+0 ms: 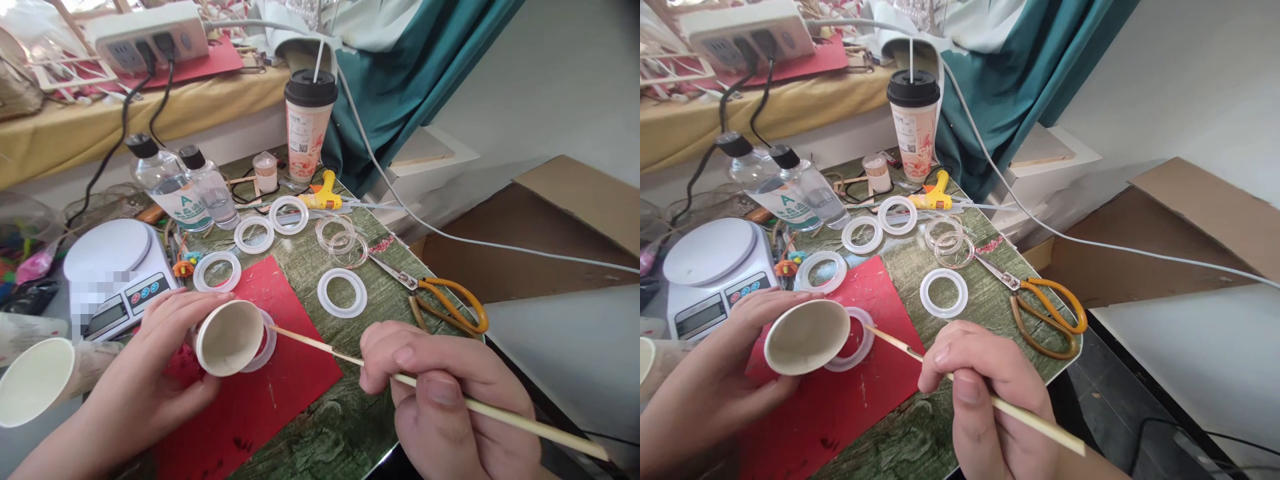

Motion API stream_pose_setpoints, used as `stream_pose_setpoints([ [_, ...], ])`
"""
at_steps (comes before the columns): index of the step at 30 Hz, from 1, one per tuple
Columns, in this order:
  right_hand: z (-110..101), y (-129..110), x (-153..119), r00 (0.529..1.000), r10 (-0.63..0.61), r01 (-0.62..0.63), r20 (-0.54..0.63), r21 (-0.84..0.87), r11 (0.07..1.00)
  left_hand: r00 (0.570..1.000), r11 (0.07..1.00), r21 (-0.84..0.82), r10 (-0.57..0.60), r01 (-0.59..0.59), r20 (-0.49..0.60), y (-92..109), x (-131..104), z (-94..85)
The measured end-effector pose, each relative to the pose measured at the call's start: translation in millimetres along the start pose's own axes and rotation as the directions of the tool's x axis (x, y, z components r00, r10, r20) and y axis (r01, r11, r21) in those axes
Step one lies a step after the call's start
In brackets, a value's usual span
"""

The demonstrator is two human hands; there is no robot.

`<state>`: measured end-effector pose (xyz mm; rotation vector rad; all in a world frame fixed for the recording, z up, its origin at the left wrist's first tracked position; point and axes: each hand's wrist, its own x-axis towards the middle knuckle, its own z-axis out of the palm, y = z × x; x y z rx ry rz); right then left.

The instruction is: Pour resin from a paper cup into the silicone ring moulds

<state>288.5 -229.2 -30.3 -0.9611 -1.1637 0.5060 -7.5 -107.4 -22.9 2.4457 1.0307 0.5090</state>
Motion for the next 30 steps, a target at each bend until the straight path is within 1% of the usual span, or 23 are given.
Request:
stream_pose_setpoints([
  [5,-1.8,3.0,-1.2,1.0,-0.015,0.014,0.022,0.005,1.0,0.998,0.997,-0.042,-0.064,0.064,-0.017,-11.9,-3.0,-5.5],
  [8,-3.8,5.2,-0.3,0.998,-0.024,0.024,0.063,-0.002,1.0,0.987,0.985,-0.087,-0.153,0.148,-0.054,-18.6,-6.5,-7.6],
  [11,-3.8,5.8,1.5,0.997,-0.029,0.03,0.077,-0.012,0.999,0.957,0.951,-0.18,-0.272,0.251,-0.104,-17.8,-8.9,-7.8],
  [13,-3.3,5.8,1.9,0.998,-0.03,0.031,0.062,-0.004,1.0,0.925,0.92,-0.252,-0.345,0.301,-0.158,-12.7,-8.4,-7.1],
  [14,-3.3,5.8,1.7,0.998,-0.029,0.028,0.062,0.002,1.0,0.908,0.905,-0.283,-0.376,0.317,-0.187,-9.5,-7.4,-6.5],
  [16,-3.7,6.2,0.3,0.998,-0.015,0.014,0.068,0.012,1.0,0.886,0.889,-0.325,-0.404,0.323,-0.226,-3.2,-4.6,-4.8],
  [18,-4.4,6.8,-1.6,0.997,-0.002,0.001,0.078,0.022,1.0,0.88,0.89,-0.339,-0.399,0.305,-0.258,0.5,-1.7,-2.5],
  [21,-3.6,6.2,-3.4,0.997,0.012,-0.014,0.072,0.023,1.0,0.898,0.903,-0.34,-0.358,0.264,-0.254,-1.7,0.1,0.8],
  [26,2.4,2.1,-0.6,1.0,0.013,-0.013,0.011,0.01,1.0,0.934,0.945,-0.236,-0.28,0.227,-0.222,-21.1,-4.4,2.8],
  [30,6.3,5.1,2.1,0.999,0.014,-0.014,0.042,0.006,1.0,0.946,0.955,-0.211,-0.252,0.209,-0.205,-31.2,-7.7,3.3],
])
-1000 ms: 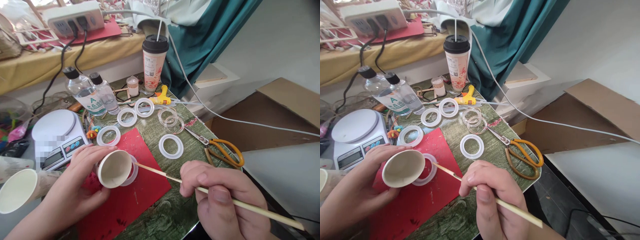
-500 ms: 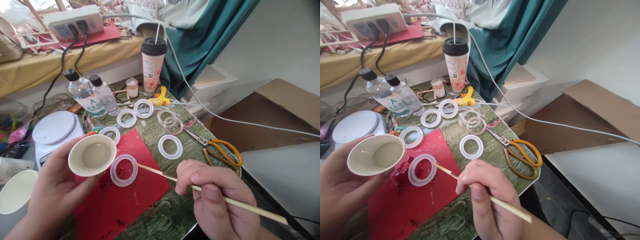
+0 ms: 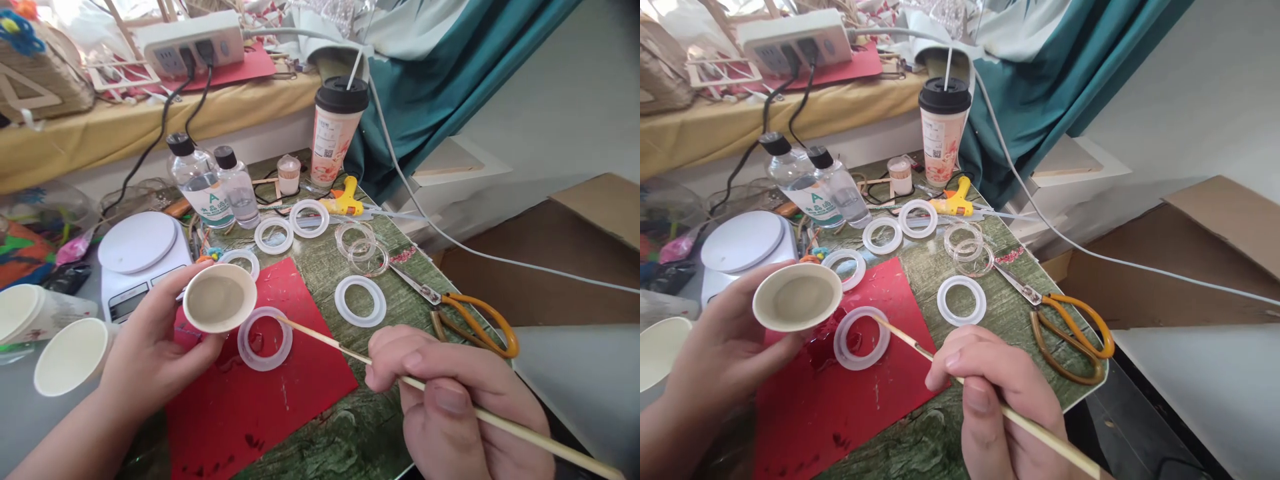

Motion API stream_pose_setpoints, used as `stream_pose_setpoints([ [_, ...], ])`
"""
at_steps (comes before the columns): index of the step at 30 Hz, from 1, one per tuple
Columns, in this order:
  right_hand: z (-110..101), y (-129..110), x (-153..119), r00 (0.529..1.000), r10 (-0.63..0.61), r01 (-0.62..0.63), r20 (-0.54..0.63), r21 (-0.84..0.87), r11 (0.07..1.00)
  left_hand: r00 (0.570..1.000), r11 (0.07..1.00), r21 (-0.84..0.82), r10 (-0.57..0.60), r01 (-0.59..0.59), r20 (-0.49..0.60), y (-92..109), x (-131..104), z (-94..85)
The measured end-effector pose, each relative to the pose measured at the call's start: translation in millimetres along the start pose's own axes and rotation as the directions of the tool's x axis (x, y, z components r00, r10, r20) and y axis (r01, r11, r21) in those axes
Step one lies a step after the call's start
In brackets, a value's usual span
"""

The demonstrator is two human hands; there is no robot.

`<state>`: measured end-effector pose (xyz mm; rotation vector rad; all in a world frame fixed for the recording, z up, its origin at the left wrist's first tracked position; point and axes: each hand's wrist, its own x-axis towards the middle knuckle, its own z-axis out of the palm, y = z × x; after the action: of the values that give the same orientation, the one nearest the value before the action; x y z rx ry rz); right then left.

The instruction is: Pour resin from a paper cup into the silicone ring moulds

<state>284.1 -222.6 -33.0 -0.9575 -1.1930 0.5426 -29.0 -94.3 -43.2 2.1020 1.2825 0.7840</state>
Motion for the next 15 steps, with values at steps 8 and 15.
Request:
stream_pose_setpoints([
  [8,-1.9,2.4,-4.6,1.0,0.003,-0.003,0.005,-0.015,1.0,0.998,0.995,0.079,0.06,-0.061,0.026,5.5,4.0,-1.3],
  [15,-6.5,0.7,0.7,0.997,0.04,-0.04,-0.06,0.003,0.999,0.999,0.993,0.11,0.032,-0.035,0.027,8.4,-1.5,2.4],
])
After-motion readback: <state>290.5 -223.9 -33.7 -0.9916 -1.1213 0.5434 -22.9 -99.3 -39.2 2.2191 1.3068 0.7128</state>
